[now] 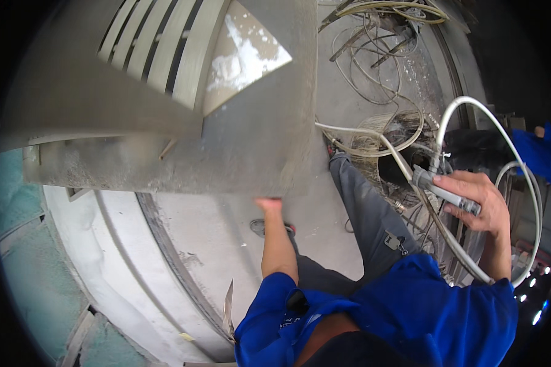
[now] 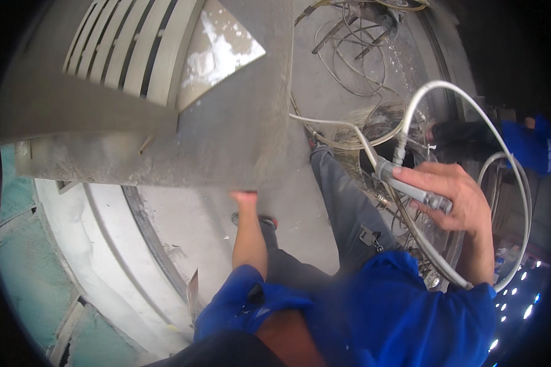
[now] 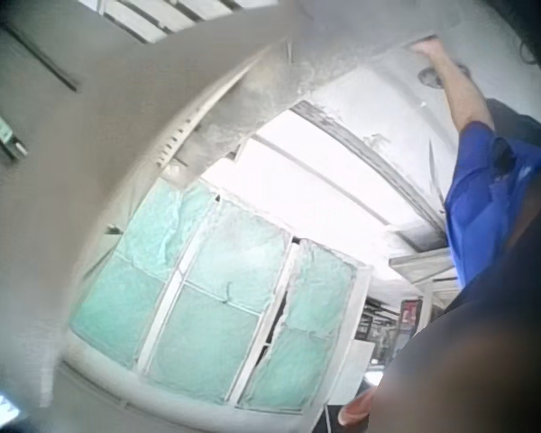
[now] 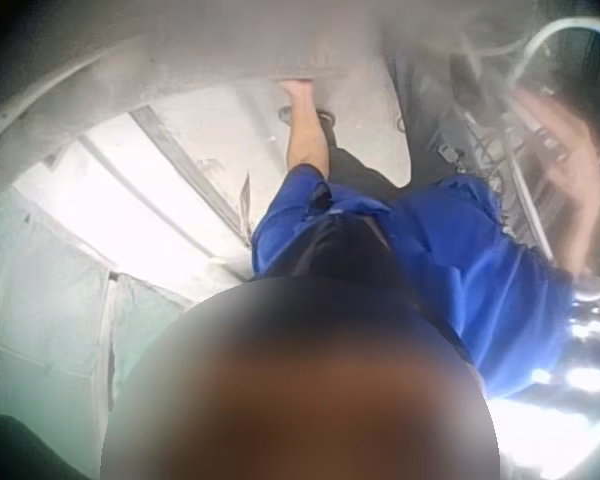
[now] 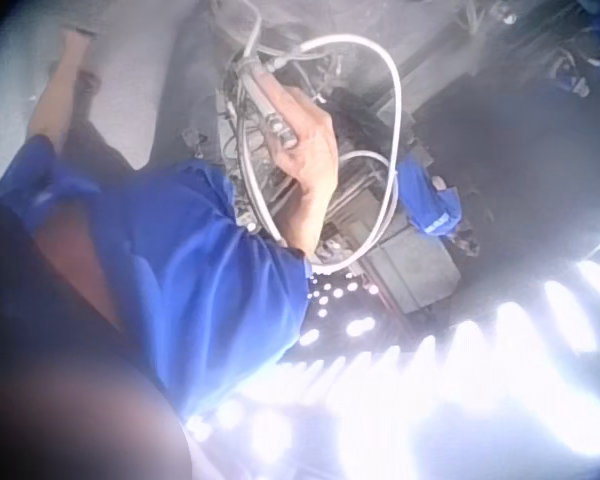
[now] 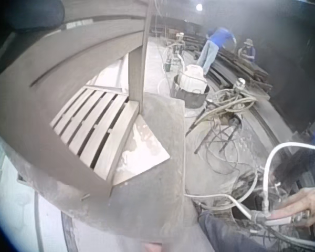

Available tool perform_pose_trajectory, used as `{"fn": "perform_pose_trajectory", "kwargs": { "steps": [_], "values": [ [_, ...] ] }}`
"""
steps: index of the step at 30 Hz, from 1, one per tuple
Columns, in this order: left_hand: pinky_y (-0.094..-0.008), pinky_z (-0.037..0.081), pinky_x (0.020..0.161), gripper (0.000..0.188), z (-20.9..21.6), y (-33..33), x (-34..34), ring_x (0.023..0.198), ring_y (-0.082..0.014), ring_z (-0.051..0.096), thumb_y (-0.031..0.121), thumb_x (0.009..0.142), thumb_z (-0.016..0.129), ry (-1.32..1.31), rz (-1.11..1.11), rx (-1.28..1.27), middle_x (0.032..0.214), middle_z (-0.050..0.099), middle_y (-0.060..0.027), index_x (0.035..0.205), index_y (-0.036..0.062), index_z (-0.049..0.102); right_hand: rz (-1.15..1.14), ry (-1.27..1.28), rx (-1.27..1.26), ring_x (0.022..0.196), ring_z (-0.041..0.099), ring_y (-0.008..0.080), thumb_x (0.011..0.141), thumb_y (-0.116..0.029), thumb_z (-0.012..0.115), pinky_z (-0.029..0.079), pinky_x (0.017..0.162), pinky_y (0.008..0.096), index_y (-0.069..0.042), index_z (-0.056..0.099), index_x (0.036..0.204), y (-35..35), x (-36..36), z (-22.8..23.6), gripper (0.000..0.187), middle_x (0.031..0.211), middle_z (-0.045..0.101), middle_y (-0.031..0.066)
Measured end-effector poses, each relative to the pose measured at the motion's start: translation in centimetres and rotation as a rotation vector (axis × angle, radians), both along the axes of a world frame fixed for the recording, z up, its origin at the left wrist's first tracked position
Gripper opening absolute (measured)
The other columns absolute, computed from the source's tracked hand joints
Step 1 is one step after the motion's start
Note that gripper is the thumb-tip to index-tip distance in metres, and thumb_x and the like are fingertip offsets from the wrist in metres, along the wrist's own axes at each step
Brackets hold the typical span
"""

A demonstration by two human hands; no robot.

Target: The person uses a spray gun to apply a light-colored coating to a wooden slatted furniture frame. They move around the object, spraying different sides and sections while holding the hose with the other hand.

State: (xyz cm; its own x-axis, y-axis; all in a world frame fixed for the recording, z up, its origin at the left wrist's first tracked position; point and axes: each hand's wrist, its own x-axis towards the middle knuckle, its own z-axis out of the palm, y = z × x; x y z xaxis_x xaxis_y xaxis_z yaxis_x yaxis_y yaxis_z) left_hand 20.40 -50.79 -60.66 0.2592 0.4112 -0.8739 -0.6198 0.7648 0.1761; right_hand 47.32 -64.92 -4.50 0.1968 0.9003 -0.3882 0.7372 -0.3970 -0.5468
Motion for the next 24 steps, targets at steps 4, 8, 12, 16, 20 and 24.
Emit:
{"fn": "perform_pose_trajectory", "kwargs": {
  "steps": [4,8,12,16,20,24],
  "values": [
    [-0.0622,0.024,0.122,0.101,2.8,1.2,-13.8,0.152,-0.0394,0.025,0.086,0.091,0.013,0.094,0.002,0.095,0.168,0.027,-0.0096,0.162,0.0144,0.029,0.000,-0.010,0.019,0.083,0.071,0.0382,0.071,0.000,0.079,0.056,0.070,0.0425,-0.011,0.067,0.134,1.7,0.3,0.1,0.065,0.098,0.071,0.0184],
    [-0.0560,0.018,0.125,0.118,5.3,4.7,-26.3,0.156,-0.0370,0.019,0.095,0.082,0.008,0.386,0.072,-0.002,0.171,0.018,-0.0107,0.164,0.0118,0.022,-0.011,0.071,0.056,0.084,0.071,0.0374,0.069,0.001,0.080,0.056,0.071,0.0426,-0.015,0.067,0.135,1.6,0.9,2.0,0.069,0.099,0.072,0.0167],
    [-0.0539,0.032,0.112,0.089,8.5,7.5,-34.5,0.135,-0.0397,0.038,0.073,0.091,0.027,1.021,-0.163,0.022,0.149,0.038,-0.0185,0.146,0.0046,0.039,-0.069,0.010,0.031,0.084,0.070,0.0368,0.069,0.001,0.080,0.054,0.071,0.0436,-0.014,0.066,0.137,-0.6,3.6,5.4,0.070,0.095,0.071,0.0161],
    [-0.0518,0.047,0.098,0.062,13.7,6.3,-31.7,0.114,-0.0425,0.058,0.051,0.100,0.045,1.760,-0.474,0.244,0.126,0.059,-0.0263,0.128,-0.0025,0.057,-0.219,0.029,0.118,0.077,0.066,0.0335,0.078,-0.003,0.078,0.052,0.071,0.0439,-0.019,0.063,0.141,-3.8,8.6,7.5,0.067,0.089,0.068,0.0126],
    [-0.0448,0.054,0.091,0.035,19.0,5.3,-10.8,0.103,-0.0372,0.067,0.026,0.103,0.060,1.857,-0.853,0.690,0.112,0.070,-0.0252,0.119,-0.0046,0.064,-0.352,0.141,0.151,0.083,0.067,0.0344,0.079,0.000,0.077,0.053,0.075,0.0440,-0.019,0.062,0.142,-6.9,17.8,8.2,0.068,0.093,0.070,0.0145],
    [-0.0376,0.052,0.096,0.033,22.0,7.2,22.3,0.106,-0.0246,0.066,0.019,0.100,0.065,1.070,-0.873,1.173,0.117,0.068,-0.0166,0.126,-0.0014,0.062,-0.465,0.089,0.238,0.086,0.069,0.0362,0.078,0.000,0.076,0.054,0.077,0.0443,-0.017,0.060,0.143,-10.7,29.4,7.4,0.069,0.099,0.072,0.0163]
  ]
}}
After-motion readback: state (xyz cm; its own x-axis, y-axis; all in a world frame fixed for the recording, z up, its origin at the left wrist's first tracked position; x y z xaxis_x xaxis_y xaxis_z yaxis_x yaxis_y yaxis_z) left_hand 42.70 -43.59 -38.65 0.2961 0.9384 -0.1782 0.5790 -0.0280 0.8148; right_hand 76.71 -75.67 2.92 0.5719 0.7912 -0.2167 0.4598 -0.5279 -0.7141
